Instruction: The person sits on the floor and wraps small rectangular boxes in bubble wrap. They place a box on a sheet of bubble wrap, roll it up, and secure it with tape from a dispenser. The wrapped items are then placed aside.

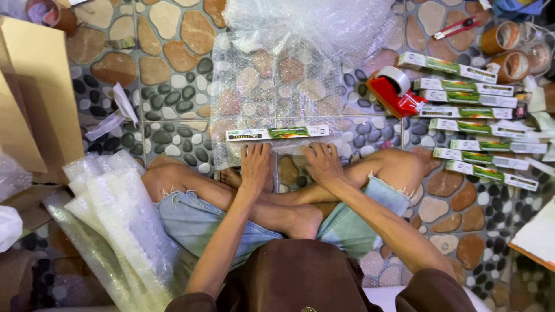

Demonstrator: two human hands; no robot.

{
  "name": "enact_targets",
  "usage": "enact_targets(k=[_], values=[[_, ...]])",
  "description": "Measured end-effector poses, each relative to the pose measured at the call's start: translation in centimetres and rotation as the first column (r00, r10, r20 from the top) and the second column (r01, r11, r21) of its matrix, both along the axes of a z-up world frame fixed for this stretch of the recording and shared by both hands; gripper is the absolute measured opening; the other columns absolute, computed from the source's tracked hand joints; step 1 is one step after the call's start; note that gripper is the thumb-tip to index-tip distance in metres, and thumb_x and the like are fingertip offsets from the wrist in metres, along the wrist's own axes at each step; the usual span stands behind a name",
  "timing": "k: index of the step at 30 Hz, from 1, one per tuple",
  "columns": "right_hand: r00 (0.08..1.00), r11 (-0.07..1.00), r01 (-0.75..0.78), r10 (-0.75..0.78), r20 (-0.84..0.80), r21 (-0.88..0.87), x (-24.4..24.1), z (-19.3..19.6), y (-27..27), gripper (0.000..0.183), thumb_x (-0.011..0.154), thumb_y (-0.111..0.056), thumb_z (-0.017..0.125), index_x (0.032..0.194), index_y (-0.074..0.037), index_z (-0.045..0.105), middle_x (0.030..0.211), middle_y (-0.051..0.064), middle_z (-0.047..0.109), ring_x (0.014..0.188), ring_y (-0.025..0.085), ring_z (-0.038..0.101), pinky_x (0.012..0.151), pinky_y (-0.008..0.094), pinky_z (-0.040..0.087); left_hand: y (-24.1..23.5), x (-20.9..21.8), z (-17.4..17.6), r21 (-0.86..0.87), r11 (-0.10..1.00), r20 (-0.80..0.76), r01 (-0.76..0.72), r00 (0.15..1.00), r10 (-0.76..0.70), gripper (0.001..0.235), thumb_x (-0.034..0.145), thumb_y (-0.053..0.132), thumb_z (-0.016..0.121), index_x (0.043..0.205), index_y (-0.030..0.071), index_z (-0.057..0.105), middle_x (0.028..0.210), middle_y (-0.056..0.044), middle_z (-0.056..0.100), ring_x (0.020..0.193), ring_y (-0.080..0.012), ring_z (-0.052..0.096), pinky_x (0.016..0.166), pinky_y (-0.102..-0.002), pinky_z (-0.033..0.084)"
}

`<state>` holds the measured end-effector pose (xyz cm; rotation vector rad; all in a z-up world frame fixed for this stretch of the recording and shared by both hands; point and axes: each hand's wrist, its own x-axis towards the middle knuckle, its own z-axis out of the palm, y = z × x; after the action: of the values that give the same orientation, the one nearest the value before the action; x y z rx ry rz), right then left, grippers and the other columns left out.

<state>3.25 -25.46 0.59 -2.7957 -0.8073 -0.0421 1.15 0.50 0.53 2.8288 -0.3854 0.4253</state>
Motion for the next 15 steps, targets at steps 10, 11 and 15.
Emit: enact_targets(k=[10,11,15], values=[[0.910,0.951,0.256,-0.176,-0.376,0.174,9.7,0.3,-4.2,0.025,0.099,-0.034,0.069,0.115,-0.015,0.071,0.114,0.012,0.072,0.113,0.039,0.067,0.099,0.054,0.046,6.2,4.3,-0.4,0.246,0.945,-0.066,0.216,0.976,-0.206,0.033,0.090,0.017,0.070,0.122,0.013,0.063,0.092,-0.006,0.059,0.092,-0.0270,0.063,0.100,-0.046,0.046],[0.910,0.951,0.252,-0.171,-0.377,0.178,9.9,1.2,-4.0,0.025,0.099,-0.034,0.069,0.115,-0.015,0.071,0.114,0.012,0.072,0.113,0.039,0.067,0.099,0.054,0.046,7.1,4.6,0.0,0.250,0.945,-0.067,0.212,0.977,-0.202,0.033,0.090,0.017,0.070,0.122,0.013,0.063,0.092,-0.006,0.059,0.092,-0.0270,0.063,0.100,-0.046,0.046],[0.786,0.912,0.405,-0.307,-0.537,0.071,10.1,2.4,-3.2,0.026,0.102,-0.043,0.065,0.119,-0.024,0.071,0.111,0.015,0.075,0.111,0.043,0.071,0.098,0.055,0.051,12.0,6.5,-1.3,0.077,0.996,-0.398,0.034,0.917,0.000,0.027,0.076,0.019,0.085,0.101,0.017,0.075,0.107,-0.008,0.062,0.103,-0.0325,0.064,0.091,-0.045,0.052]])
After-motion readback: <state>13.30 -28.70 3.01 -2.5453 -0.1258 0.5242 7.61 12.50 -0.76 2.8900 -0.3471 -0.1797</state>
